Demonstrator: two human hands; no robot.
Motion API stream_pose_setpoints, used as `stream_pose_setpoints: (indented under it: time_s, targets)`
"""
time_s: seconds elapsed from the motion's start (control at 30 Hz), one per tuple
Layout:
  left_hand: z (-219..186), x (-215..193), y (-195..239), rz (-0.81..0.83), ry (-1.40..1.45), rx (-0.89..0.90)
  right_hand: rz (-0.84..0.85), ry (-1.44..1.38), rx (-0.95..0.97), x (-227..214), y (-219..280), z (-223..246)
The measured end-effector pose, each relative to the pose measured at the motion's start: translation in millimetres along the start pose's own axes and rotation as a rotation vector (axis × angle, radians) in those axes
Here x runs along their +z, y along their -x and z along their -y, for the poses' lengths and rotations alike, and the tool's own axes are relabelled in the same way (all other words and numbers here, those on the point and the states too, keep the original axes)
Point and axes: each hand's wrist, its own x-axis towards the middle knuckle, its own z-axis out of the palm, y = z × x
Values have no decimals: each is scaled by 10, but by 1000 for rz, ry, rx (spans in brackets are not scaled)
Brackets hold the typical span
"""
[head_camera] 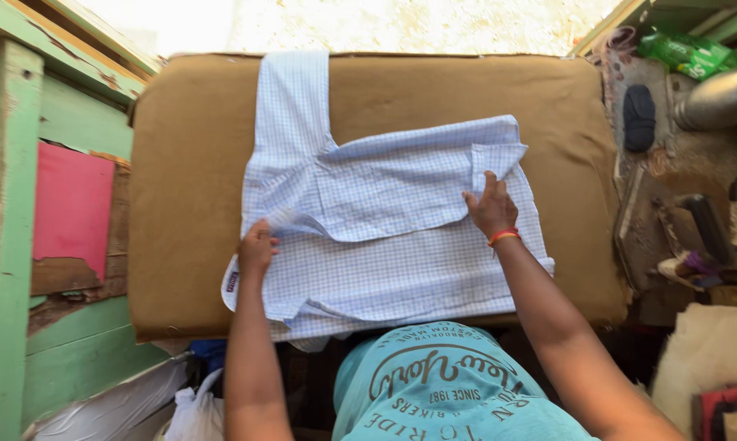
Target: The person irons a light blue and white checkered shirt on a brown ironing board using a heavy metal iron. They smooth the fabric, press the body and sleeves, and then fold the shirt into a neat rectangle before placing it aside.
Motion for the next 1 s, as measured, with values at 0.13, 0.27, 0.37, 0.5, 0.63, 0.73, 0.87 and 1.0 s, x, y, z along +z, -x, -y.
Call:
stream_pose_setpoints:
  time_s: [0.13, 0.27, 0.37, 0.5, 0.63, 0.73, 0.87, 1.0]
  targets:
    - [500, 160, 66, -450, -487, 265, 207, 46, 224, 340, -236, -17]
    - [563, 526, 428, -473, -319, 422, 2, -697, 306, 488, -70, -167]
    - [419, 644, 518, -31, -308, 77, 61, -874, 465, 476, 194, -418]
    - [506, 20, 478, 39, -645, 66, -83, -804, 643, 164, 469, -890]
    - [521, -270, 556, 175, -884, 31, 176, -209, 769, -254, 905, -1268]
    - [192, -155, 399, 317, -1200, -40, 74, 165, 551, -356, 965, -1358]
    - [-758, 236, 118, 353, -1089, 320, -97, -91, 263, -382, 468, -1420]
    - [-1717, 1145, -543, 431, -375, 747, 123, -731, 250, -120, -811, -1174]
